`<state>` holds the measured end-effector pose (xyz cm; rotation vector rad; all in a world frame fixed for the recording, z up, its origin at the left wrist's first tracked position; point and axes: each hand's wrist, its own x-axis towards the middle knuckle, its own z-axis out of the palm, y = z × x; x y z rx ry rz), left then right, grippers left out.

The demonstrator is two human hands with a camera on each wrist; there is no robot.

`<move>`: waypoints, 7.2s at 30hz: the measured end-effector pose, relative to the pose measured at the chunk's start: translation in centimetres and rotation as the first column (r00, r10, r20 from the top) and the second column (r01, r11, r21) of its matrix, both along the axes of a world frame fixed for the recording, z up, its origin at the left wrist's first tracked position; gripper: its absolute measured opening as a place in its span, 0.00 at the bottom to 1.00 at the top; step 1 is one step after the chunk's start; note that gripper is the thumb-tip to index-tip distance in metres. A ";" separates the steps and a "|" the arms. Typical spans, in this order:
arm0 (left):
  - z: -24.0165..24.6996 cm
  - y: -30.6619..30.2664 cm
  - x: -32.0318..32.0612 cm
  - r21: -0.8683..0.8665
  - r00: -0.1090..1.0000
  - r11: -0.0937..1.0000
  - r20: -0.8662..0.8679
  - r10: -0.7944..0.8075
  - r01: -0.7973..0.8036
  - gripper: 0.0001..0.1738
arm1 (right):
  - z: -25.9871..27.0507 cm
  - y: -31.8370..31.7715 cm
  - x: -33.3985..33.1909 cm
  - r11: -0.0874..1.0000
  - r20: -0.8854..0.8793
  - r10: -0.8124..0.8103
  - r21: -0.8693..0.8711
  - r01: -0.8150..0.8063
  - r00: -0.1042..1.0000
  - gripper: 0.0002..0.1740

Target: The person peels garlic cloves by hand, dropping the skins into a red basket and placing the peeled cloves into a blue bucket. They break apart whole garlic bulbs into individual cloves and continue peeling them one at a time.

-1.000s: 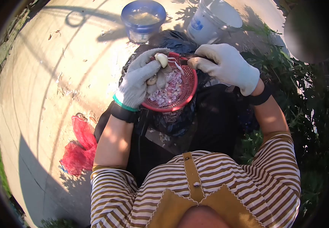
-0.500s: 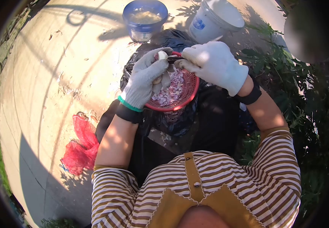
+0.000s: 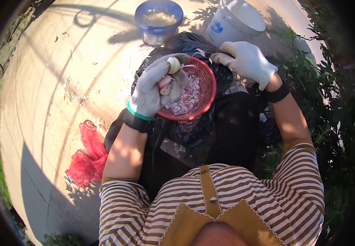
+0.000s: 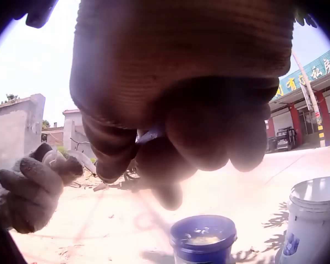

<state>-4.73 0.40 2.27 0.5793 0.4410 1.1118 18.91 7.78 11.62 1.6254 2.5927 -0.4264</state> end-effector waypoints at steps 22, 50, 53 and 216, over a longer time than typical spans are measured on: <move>0.4 0.2 0.6 -0.108 0.996 0.994 -0.090 -0.024 0.014 0.23 | -1.9 -0.8 -1.7 0.986 -0.220 0.165 0.068 -0.154 0.961 0.17; -1.5 0.9 1.8 0.380 0.587 0.924 -0.756 0.288 0.036 0.23 | -0.9 -1.3 -1.7 0.983 -0.100 0.148 -0.097 -0.157 0.984 0.24; -1.6 0.9 1.6 0.383 0.646 0.921 -0.722 0.250 0.072 0.23 | -0.9 -0.6 -1.3 0.963 -0.138 0.213 -0.136 -0.232 0.967 0.22; -2.8 2.7 1.6 -0.148 0.930 0.986 -0.347 -0.121 0.072 0.18 | -8.3 1.0 0.2 0.555 -0.482 -0.424 -0.808 -0.201 0.767 0.21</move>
